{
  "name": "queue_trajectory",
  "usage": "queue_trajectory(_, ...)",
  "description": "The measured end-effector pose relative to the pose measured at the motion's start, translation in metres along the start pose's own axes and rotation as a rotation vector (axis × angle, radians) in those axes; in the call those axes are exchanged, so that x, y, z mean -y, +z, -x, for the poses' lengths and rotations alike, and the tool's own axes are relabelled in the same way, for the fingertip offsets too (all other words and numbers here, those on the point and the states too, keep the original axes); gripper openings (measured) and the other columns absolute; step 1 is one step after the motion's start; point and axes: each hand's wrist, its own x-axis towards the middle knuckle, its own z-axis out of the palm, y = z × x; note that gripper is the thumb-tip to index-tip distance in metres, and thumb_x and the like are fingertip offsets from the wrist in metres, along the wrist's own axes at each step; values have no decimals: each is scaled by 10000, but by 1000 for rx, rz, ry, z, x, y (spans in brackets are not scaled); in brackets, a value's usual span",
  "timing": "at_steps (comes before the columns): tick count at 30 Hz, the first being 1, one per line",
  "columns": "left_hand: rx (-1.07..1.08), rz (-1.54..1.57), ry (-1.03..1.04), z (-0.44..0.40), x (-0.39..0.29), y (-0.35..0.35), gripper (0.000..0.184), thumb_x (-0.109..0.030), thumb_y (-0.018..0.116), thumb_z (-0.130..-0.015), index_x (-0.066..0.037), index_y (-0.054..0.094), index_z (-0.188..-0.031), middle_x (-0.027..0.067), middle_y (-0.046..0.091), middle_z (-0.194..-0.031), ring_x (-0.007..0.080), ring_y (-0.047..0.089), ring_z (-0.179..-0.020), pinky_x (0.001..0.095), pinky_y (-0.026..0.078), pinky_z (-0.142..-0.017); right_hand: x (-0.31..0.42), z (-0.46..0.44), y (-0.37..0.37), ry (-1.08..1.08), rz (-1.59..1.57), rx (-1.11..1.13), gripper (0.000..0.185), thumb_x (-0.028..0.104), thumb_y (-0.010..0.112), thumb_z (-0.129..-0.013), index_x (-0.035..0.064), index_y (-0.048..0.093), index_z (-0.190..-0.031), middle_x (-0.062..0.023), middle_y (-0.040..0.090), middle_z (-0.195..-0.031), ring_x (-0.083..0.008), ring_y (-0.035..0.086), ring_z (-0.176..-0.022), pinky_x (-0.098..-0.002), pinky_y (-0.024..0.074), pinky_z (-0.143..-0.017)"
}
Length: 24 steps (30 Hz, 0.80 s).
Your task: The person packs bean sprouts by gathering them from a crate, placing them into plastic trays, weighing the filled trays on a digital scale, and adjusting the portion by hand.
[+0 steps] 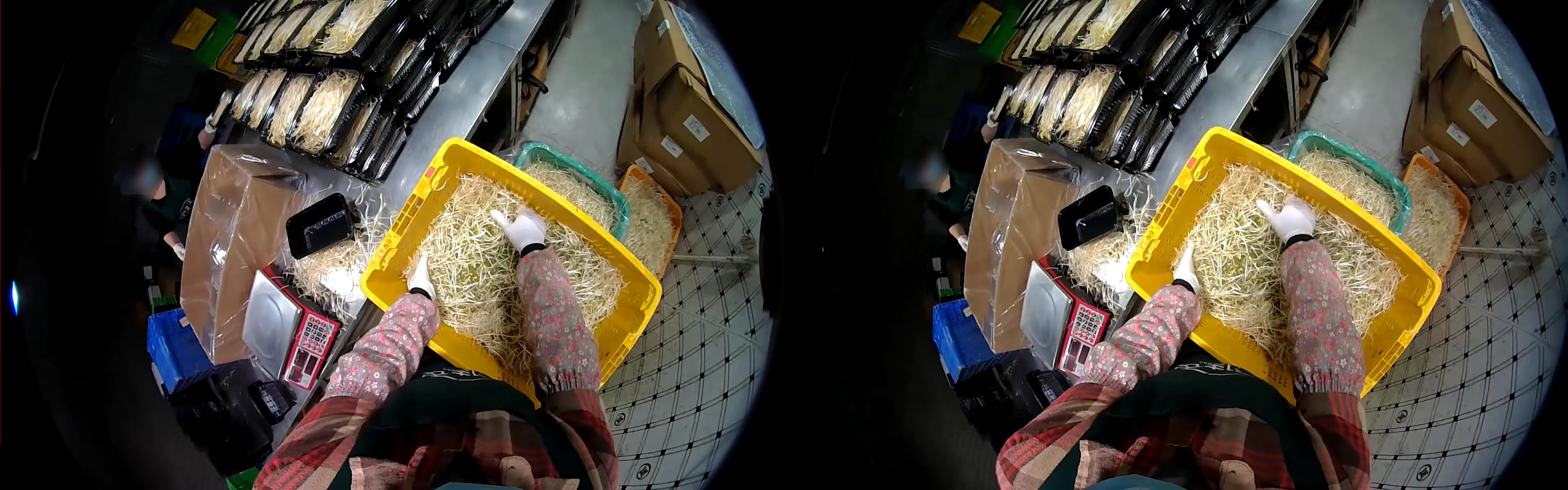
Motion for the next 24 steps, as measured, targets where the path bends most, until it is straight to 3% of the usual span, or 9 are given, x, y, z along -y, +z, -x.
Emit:
queue_trajectory(2, -58, -28, -24, 27, -10, 11, 852, -418, 812, -788, 53, 465, -1407, 118, 516, -1441, 213, 508, -1273, 323, 383, -1072, 4, 11, -7, -26, 17, 41, 979, 784, 508, -822, -104, 577, -1228, -244, 670, -1105, -352, 651, -1038, -417, 496, -917)
queue_trajectory(5, -257, -95, -91, 33, -13, 19, 936, -468, 836, -744, 41, 436, -1420, 129, 530, -1418, 233, 532, -1236, 342, 413, -1049, 5, 13, 3, -7, -2, -42, 976, 757, 545, -828, -106, 533, -1285, -253, 610, -1228, -355, 576, -1169, -400, 422, -1030)
queue_trajectory(10, -208, -56, -72, 36, -20, 30, 987, -566, 822, -706, 40, 466, -1400, 136, 540, -1402, 234, 556, -1201, 361, 442, -1019, 7, -7, 3, 69, -27, -24, 1060, 776, 593, -778, -103, 472, -1357, -270, 564, -1313, -357, 536, -1248, -403, 394, -1081)
queue_trajectory(12, -224, -70, -111, 43, -27, 35, 993, -580, 819, -701, 39, 472, -1395, 137, 541, -1401, 233, 558, -1198, 364, 445, -1016, 13, -15, -18, 159, -86, 257, 1106, 785, 627, -740, -97, 448, -1384, -271, 517, -1381, -351, 498, -1303, -402, 389, -1095)
queue_trajectory(17, -282, -158, -223, 64, -52, 40, 1018, -621, 814, -676, 40, 491, -1380, 143, 545, -1395, 238, 564, -1188, 375, 451, -1011, 22, -13, -25, 201, -61, 282, 1105, 737, 666, -736, -61, 391, -1450, -261, 476, -1435, -345, 470, -1341, -399, 367, -1126)
queue_trajectory(18, -233, -152, -177, 71, -55, 41, 1040, -645, 805, -669, 45, 488, -1379, 148, 542, -1397, 245, 562, -1192, 380, 448, -1016, 21, -14, -29, 191, -66, 331, 1068, 720, 666, -738, -66, 431, -1422, -273, 494, -1412, -355, 486, -1323, -411, 375, -1117)
queue_trajectory(20, -134, -135, -84, 85, -58, 41, 1084, -694, 785, -654, 56, 481, -1377, 159, 537, -1399, 260, 558, -1199, 391, 443, -1025, 22, -8, -34, 204, -79, 418, 1101, 708, 670, -743, -45, 349, -1480, -257, 403, -1497, -341, 392, -1402, -405, 312, -1161)
queue_trajectory(21, -177, -176, -217, 82, -58, 39, 1109, -722, 764, -654, 61, 469, -1383, 167, 528, -1407, 267, 552, -1211, 394, 438, -1031, 18, -5, -31, 170, -64, 392, 1106, 725, 662, -737, -63, 378, -1458, -272, 445, -1460, -350, 439, -1367, -405, 343, -1137)
queue_trajectory(24, -190, -170, -356, 82, -59, 41, 1155, -782, 707, -665, 75, 443, -1391, 191, 508, -1418, 281, 536, -1239, 401, 429, -1041, 19, 8, -29, 122, -37, 312, 1114, 756, 638, -738, -94, 415, -1422, -297, 499, -1397, -363, 491, -1320, -408, 381, -1105)
